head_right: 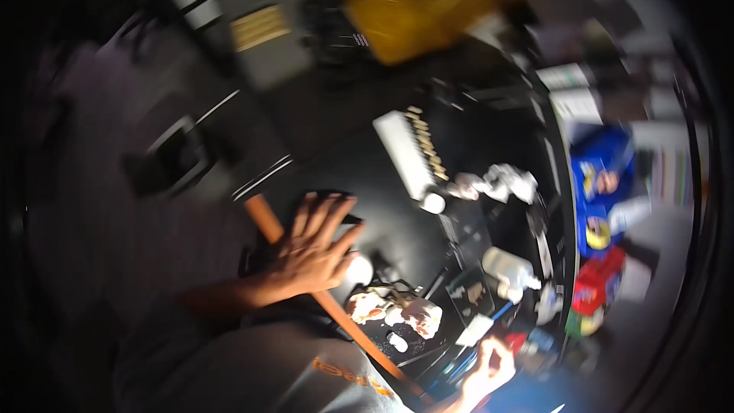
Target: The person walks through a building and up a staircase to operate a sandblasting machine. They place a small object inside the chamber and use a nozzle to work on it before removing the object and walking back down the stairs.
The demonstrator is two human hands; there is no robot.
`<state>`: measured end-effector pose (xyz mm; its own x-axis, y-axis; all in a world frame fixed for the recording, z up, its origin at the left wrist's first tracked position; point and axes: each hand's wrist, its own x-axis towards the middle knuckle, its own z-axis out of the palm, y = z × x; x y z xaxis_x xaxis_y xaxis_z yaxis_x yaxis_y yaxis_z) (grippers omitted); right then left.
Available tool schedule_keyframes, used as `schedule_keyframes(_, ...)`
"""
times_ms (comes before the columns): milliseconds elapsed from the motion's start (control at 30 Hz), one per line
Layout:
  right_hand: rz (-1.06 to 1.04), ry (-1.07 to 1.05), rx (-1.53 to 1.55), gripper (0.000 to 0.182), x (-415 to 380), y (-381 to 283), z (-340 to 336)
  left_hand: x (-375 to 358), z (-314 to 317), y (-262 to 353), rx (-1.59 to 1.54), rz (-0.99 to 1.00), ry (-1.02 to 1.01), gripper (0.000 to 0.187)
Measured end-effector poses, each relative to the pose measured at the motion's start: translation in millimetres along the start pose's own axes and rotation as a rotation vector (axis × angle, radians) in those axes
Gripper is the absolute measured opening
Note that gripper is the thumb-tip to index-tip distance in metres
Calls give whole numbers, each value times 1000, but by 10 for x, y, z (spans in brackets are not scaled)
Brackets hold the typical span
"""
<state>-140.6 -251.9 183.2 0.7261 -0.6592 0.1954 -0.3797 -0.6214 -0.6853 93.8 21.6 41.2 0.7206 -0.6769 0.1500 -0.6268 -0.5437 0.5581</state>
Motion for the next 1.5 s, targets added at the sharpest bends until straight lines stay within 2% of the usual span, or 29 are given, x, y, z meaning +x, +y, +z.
schedule_keyframes(100, -109, -21, 127, 5, -87, -492, 418, -105, 80, -8, -101, -13, 83, 45)
schedule_keyframes(167, -73, -169, 257, 10, -140, -1152, 661, -132, -30, -6, -175, -38, 99, 44)
schedule_keyframes(233, -406, -399, 436, 22, -81, -1536, 864, -187, 5, -24, -264, -33, 195, 36)
schedule_keyframes(300, -240, -635, 498, 20, -160, -1868, 991, -275, 62, -95, -399, 0, 319, 23)
schedule_keyframes(333, -280, -725, 440, 14, -280, -2271, 1216, -427, -27, -172, -625, -90, 430, 17)
schedule_keyframes(367, -269, -750, 386, 9, -375, -2356, 1325, -499, 26, -68, -867, -114, 478, 11)
schedule_keyframes(400, -190, -839, 370, 11, -354, -2332, 1386, -700, -264, -71, -994, -124, 561, 9)
schedule_keyframes(433, -271, -898, 426, 11, -400, -2476, 1576, -976, -500, -151, -1038, -177, 484, 9)
schedule_keyframes(467, -264, -962, 432, 10, -485, -2772, 1789, -1260, -633, -274, -1015, -209, 614, 7)
schedule_keyframes(500, -242, -1020, 423, 10, -607, -3099, 2018, -1630, -810, -532, -888, -207, 576, 12)
schedule_keyframes(533, -243, -1081, 444, 8, -792, -3436, 2252, -2058, -880, -799, -955, -315, 548, 11)
schedule_keyframes(567, -318, -1179, 411, 11, -993, -3821, 2444, -2515, -1099, -986, -984, -573, 558, 12)
schedule_keyframes(600, -427, -1276, 430, 11, -1209, -4186, 2587, -3029, -1334, -1182, -1040, -735, 649, 14)
schedule_keyframes(633, -532, -1367, 448, 11, -1390, -4508, 2716, -3462, -1287, -1376, -722, -981, 755, 18)
schedule_keyframes(667, -632, -1427, 430, 10, -1557, -4784, 2825, -3922, -1244, -1542, -815, -1131, 891, 20)
schedule_keyframes(700, -710, -1479, 421, 9, -1696, -5013, 2923, -4381, -1292, -1578, -621, -1249, 879, 26)
schedule_keyframes(733, -784, -1527, 425, 8, -1808, -5195, 3005, -4730, -1384, -1461, -595, -1400, 975, 32)
schedule_keyframes(800, -829, -1616, 425, 6, -2090, -5480, 3217, -5336, -1032, -1344, -245, -1493, 943, 36)
schedule_keyframes(833, -904, -1630, 423, 6, -2231, -5619, 3319, -5507, -819, -1286, -599, -1650, 1215, 34)
schedule_keyframes(867, -976, -1645, 415, 6, -2362, -5759, 3418, -5581, -720, -1160, -773, -1723, 1346, 40)
schedule_keyframes(900, -1046, -1658, 404, 7, -2473, -5838, 3514, -5634, -511, -1063, -851, -1745, 1414, 40)
schedule_keyframes(933, -973, -1724, 490, 7, -2613, -5850, 3670, -5716, -364, -1033, -927, -1764, 1485, 39)
schedule_keyframes(1033, -1063, -1818, 499, 8, -2943, -6045, 4009, -5736, -548, -942, -1244, -1753, 1733, 33)
schedule_keyframes(1067, -1119, -1822, 540, 8, -3041, -6134, 4104, -5777, -647, -993, -1218, -1738, 1732, 31)
schedule_keyframes(1133, -1062, -1859, 538, 7, -3218, -6327, 4247, -5922, -955, -1170, -1166, -1706, 1724, 27)
schedule_keyframes(1200, -1048, -1899, 564, 5, -3423, -6574, 4432, -6147, -1405, -1445, -927, -1716, 1603, 29)
schedule_keyframes(1333, -1205, -1825, 505, 6, -3838, -7034, 4827, -6719, -2464, -1978, -375, -1762, 1266, 31)
schedule_keyframes(1433, -1145, -1875, 414, 4, -4218, -7391, 5151, -7247, -2909, -2504, -424, -1692, 1321, 29)
schedule_keyframes(1500, -1118, -1851, 441, 5, -4488, -7689, 5391, -7602, -2859, -2851, -483, -1740, 1358, 26)
